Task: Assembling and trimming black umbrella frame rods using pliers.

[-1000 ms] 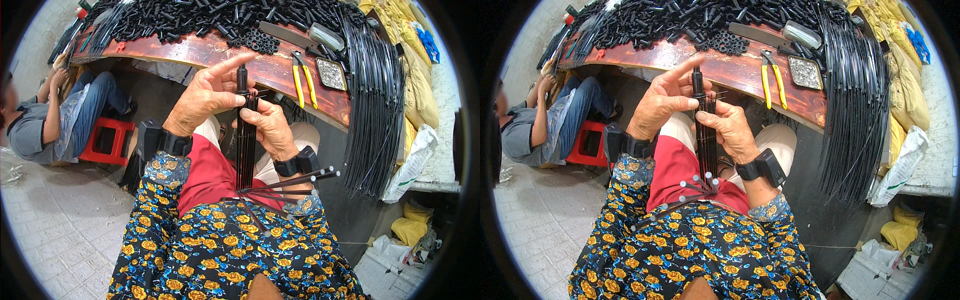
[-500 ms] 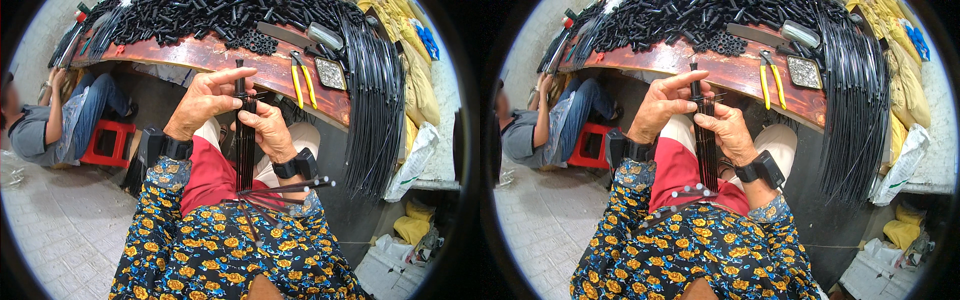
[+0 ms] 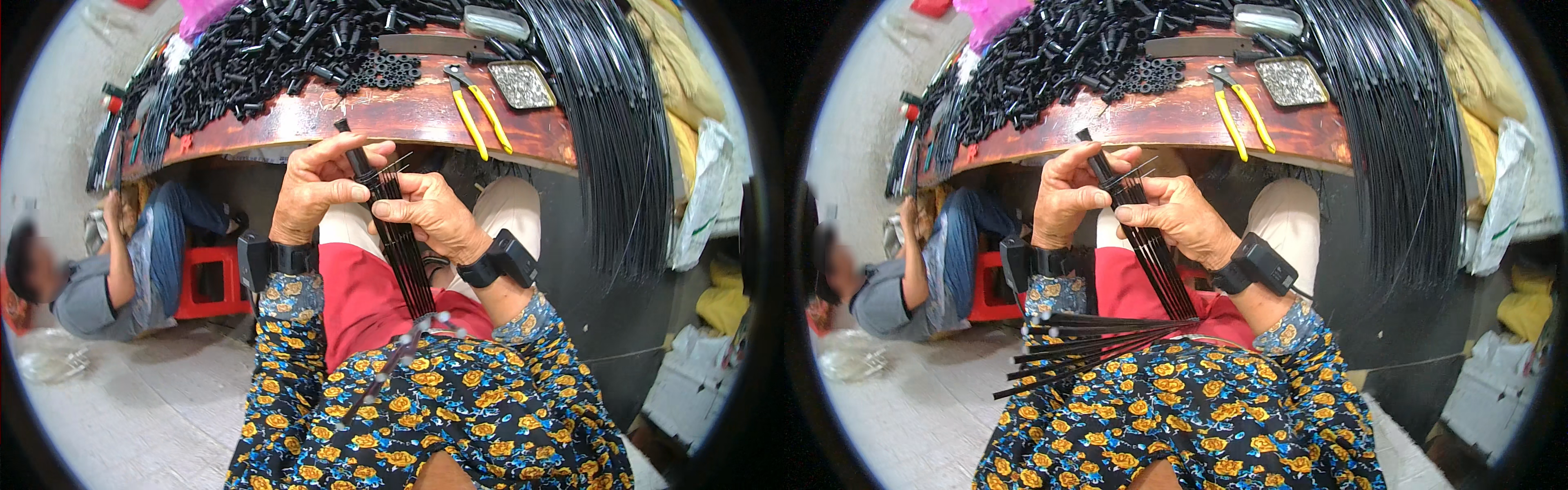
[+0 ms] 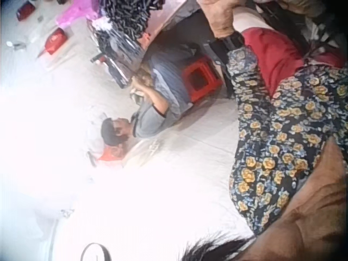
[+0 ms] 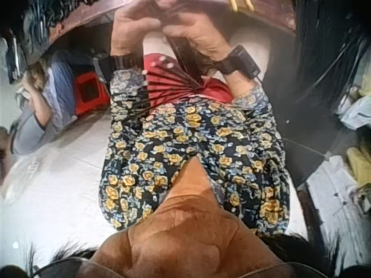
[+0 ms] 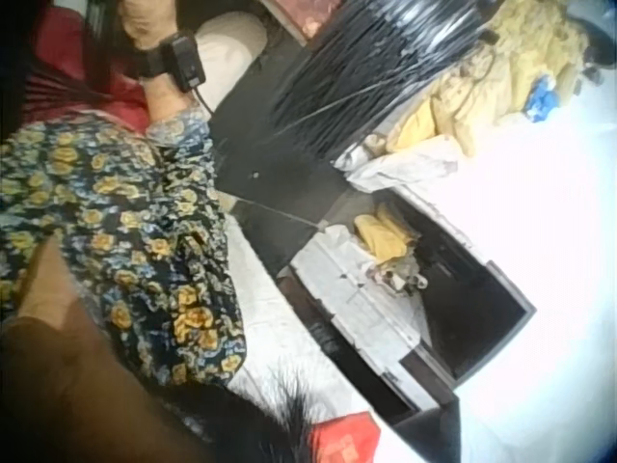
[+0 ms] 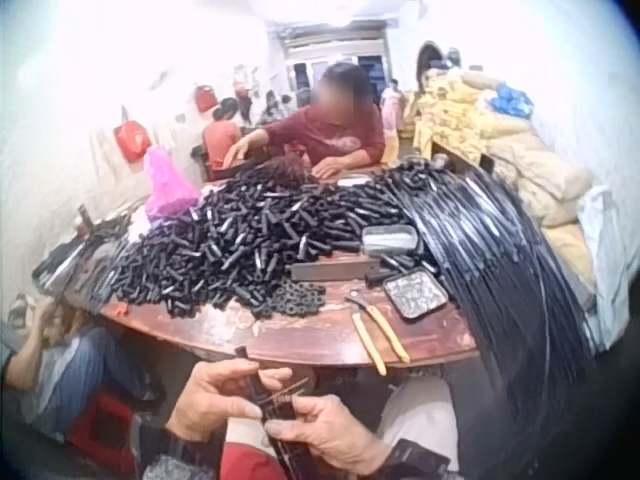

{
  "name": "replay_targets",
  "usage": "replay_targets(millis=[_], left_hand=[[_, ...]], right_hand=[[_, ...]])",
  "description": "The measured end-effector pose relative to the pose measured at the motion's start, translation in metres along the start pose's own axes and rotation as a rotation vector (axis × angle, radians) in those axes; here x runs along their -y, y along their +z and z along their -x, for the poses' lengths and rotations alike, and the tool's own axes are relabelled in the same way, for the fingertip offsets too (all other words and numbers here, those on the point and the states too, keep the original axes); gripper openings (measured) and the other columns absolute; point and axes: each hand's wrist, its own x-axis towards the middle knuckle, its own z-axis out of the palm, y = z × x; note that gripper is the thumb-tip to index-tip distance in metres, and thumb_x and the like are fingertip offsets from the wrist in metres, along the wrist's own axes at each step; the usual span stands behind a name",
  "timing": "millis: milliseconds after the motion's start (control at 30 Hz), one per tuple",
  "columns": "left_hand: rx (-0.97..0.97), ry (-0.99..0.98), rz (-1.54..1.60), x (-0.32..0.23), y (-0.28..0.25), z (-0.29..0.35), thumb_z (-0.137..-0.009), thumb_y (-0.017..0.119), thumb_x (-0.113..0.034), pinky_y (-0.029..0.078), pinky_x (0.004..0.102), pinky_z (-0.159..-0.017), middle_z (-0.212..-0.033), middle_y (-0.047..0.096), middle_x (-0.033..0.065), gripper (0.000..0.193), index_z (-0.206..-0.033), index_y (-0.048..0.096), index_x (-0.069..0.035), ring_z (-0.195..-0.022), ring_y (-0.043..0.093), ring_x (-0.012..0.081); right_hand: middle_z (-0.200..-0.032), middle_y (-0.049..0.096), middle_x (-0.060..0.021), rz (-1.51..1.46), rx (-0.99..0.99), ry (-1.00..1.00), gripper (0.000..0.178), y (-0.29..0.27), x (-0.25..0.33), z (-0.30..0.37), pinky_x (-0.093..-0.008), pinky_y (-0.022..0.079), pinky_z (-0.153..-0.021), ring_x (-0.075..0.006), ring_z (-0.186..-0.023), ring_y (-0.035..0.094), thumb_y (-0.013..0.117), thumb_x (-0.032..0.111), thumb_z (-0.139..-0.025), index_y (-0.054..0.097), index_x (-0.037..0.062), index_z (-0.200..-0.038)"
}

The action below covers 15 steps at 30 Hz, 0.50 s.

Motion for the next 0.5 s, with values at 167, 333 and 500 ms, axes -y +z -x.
replay_targets(millis=[167, 333, 500], left_hand=[[0.139, 0.214, 0.132, 0.013, -0.004, -0.007, -0.067, 0.073, 0.011, 0.043, 0.0481, -0.102, -0.113, 0.065, 0.0199, 0.062, -0.122, 0.061, -0.014, -0.131, 0.041, 0.0389], [0.206, 0.270, 0.165, 0.016, 0.003, -0.011, -0.066, 0.075, 0.007, 0.029, 0.0543, -0.111, -0.115, 0.064, 0.0206, 0.068, -0.125, 0.060, -0.024, -0.136, 0.032, 0.0405], [0.256, 0.270, 0.176, 0.012, 0.005, -0.011, -0.068, 0.073, 0.005, 0.021, 0.0559, -0.113, -0.117, 0.063, 0.0207, 0.072, -0.128, 0.057, -0.033, -0.137, 0.030, 0.0428]], right_hand=[[-0.084, 0.066, -0.0036, -0.057, 0.102, -0.007, 0.030, -0.001, 0.011, 0.006, -0.0214, 0.051, -0.067, -0.0092, -0.074, 0.063, 0.071, 0.009, -0.083, 0.063, 0.0005, -0.111], [-0.085, 0.066, -0.0033, -0.100, 0.160, -0.025, 0.032, -0.008, 0.008, 0.005, -0.0209, 0.051, -0.067, -0.0090, -0.073, 0.063, 0.072, 0.009, -0.082, 0.062, 0.0001, -0.111], [-0.082, 0.067, -0.0042, -0.045, 0.266, 0.026, 0.031, -0.010, 0.010, -0.002, -0.0198, 0.050, -0.059, -0.0096, -0.068, 0.064, 0.073, 0.011, -0.081, 0.064, 0.0010, -0.109]])
